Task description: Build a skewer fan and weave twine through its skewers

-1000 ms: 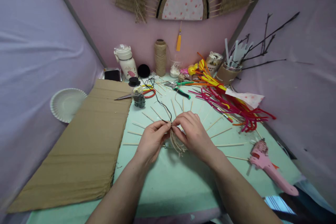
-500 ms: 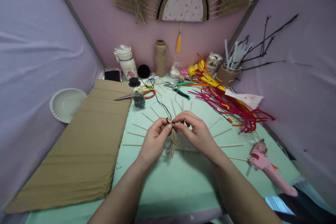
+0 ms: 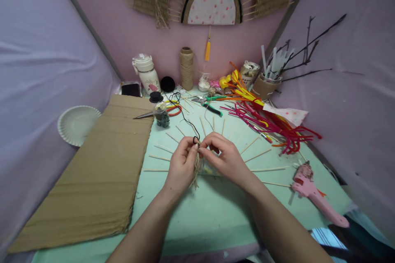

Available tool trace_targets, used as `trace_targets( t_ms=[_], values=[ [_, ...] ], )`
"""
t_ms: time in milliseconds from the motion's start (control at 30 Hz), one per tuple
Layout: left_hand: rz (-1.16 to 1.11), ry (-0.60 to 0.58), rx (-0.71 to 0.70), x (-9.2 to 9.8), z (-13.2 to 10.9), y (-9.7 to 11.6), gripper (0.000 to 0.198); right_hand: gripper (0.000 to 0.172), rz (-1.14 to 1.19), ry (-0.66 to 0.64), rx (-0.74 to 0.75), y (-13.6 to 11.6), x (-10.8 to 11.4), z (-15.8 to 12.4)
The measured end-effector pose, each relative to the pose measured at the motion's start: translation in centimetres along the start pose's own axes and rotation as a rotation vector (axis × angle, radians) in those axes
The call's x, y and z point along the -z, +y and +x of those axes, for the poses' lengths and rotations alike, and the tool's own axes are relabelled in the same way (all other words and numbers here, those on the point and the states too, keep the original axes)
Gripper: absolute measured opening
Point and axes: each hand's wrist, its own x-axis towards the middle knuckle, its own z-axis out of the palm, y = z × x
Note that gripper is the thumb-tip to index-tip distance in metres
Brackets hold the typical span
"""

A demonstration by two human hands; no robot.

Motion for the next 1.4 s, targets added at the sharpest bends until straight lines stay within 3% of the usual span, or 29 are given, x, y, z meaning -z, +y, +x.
trace_targets(
  t_ms=[200,600,800,967,1067,1267,1400],
  values=[
    [-0.040,-0.037,-0.018,-0.1,0.1,-0.3,0.014,0.011,0.143,0.040,-0.122,0.5,0.4,0.3],
    [0.060,-0.002,-0.122,-0.3,0.1,-0.5,0.010,0.008,0.387,-0.060,-0.313,0.6,0.1,0.3],
    [0.089,-0.021,-0.115,-0.4,0.1,-0.6,0.008,0.007,0.413,-0.021,-0.339,0.5,-0.3,0.5],
    [0.021,0.003,-0.039,-0.4,0.1,-0.6,0.013,0.008,0.162,0.144,-0.130,0.1,-0.8,0.2],
    [0.018,0.035,-0.042,-0.4,0.1,-0.5,0.015,0.007,0.059,0.146,-0.024,0.0,-0.8,0.1],
    [-0.037,0.014,-0.025,-0.3,0.1,-0.4,0.017,0.010,0.041,0.107,0.005,0.0,-0.7,0.1],
    [-0.144,-0.005,0.040,-0.3,0.2,-0.2,0.020,0.010,-0.085,0.190,0.150,0.0,-1.1,-0.1]
  ],
)
